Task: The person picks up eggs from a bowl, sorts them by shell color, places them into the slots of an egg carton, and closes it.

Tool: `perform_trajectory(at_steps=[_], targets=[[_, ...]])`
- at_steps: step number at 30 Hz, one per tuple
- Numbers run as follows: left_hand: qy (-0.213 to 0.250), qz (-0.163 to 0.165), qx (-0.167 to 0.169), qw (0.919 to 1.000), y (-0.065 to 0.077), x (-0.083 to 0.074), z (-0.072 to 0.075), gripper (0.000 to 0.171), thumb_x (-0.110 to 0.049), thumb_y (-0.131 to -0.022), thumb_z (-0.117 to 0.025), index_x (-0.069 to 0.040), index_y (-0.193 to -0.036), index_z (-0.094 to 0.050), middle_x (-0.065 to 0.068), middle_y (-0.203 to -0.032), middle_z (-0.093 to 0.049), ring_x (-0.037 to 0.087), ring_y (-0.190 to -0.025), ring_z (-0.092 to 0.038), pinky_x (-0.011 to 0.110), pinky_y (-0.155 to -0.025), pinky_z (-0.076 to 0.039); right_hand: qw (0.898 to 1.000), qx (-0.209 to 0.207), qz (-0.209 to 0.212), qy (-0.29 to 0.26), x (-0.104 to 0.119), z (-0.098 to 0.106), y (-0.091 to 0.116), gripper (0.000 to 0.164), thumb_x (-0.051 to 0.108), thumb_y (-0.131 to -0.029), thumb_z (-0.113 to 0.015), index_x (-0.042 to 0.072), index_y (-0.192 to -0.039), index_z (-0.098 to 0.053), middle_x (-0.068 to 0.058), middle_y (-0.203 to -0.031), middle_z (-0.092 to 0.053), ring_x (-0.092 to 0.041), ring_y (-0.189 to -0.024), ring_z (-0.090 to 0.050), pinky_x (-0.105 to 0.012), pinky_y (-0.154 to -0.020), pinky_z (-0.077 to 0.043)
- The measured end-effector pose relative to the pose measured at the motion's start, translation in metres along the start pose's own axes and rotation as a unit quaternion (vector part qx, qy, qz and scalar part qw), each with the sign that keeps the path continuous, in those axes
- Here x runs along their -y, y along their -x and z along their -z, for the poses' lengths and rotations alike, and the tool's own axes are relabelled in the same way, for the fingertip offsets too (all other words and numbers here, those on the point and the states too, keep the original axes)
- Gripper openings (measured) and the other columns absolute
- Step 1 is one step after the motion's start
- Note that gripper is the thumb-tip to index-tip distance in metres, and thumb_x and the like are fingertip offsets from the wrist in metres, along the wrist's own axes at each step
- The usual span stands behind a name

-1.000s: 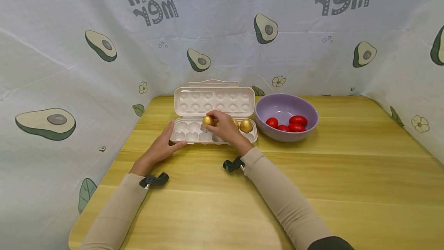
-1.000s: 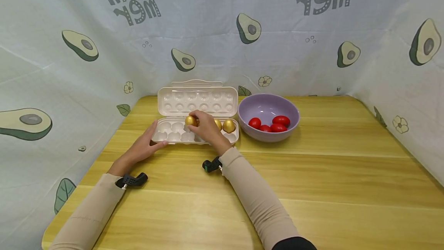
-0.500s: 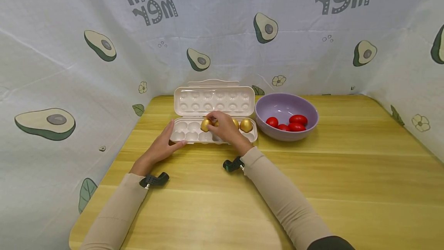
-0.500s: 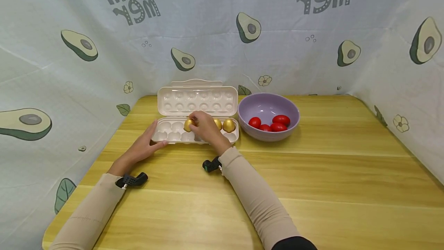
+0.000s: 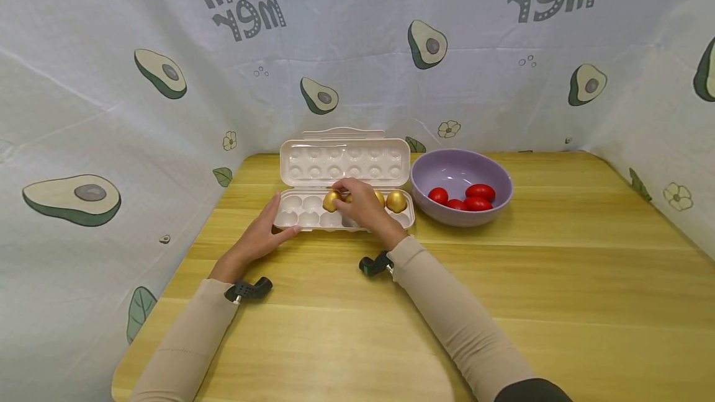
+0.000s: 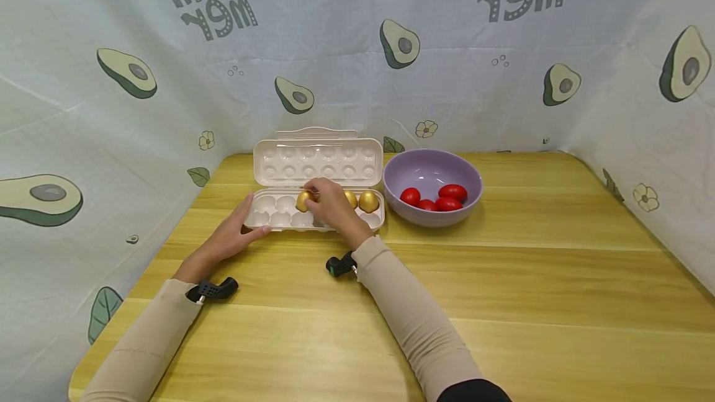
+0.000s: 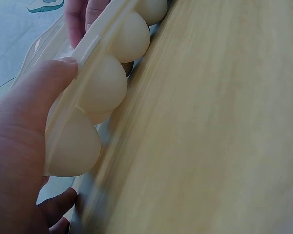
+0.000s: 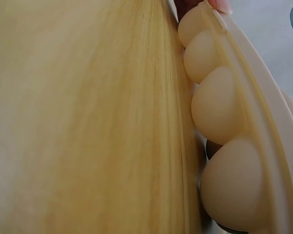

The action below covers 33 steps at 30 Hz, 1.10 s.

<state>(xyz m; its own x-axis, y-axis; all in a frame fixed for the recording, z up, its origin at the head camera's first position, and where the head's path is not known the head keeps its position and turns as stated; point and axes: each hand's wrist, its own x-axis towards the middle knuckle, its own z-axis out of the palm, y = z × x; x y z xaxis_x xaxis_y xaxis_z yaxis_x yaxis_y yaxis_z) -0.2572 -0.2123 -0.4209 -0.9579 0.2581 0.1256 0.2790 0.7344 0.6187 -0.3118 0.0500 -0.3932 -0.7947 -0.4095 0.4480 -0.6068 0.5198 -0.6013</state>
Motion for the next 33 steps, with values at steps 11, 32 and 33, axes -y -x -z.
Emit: perform_trajectory(at_steps=[11, 32, 33], targets=[[0.008, 0.001, -0.001, 1.0, 0.001, 0.001, 0.0, 0.102, -0.054, -0.089, -0.062, -0.005, -0.155, -0.001, 0.011, -0.161, -0.002, 0.03, -0.147, -0.008, 0.05, -0.116, -0.013, 0.999, -0.02, 0.0, -0.045, -0.001, 0.003, -0.001, 0.025, 0.007, -0.086, -0.072, 0.001, -0.11, -0.068, -0.01, -0.107, -0.069, -0.021, -0.1, -0.066, -0.031, -0.088, -0.051], [0.007, -0.002, 0.002, 1.0, 0.0, 0.004, 0.0, 0.103, -0.054, -0.089, -0.061, -0.005, -0.155, 0.0, 0.011, -0.161, -0.001, 0.03, -0.147, -0.007, 0.051, -0.116, -0.012, 0.993, -0.07, -0.027, -0.089, 0.0, 0.044, -0.009, 0.027, 0.011, -0.089, -0.07, 0.0, -0.114, -0.065, -0.015, -0.114, -0.067, -0.026, -0.107, -0.063, -0.035, -0.095, -0.049], [0.009, -0.004, 0.002, 0.9999, -0.001, 0.003, -0.001, 0.103, -0.054, -0.089, -0.062, -0.005, -0.155, -0.001, 0.01, -0.161, -0.002, 0.03, -0.147, -0.007, 0.05, -0.116, -0.012, 0.992, -0.074, -0.03, -0.094, -0.001, 0.047, -0.009, 0.028, 0.011, -0.089, -0.069, -0.001, -0.114, -0.065, -0.016, -0.114, -0.066, -0.026, -0.107, -0.063, -0.036, -0.095, -0.049]])
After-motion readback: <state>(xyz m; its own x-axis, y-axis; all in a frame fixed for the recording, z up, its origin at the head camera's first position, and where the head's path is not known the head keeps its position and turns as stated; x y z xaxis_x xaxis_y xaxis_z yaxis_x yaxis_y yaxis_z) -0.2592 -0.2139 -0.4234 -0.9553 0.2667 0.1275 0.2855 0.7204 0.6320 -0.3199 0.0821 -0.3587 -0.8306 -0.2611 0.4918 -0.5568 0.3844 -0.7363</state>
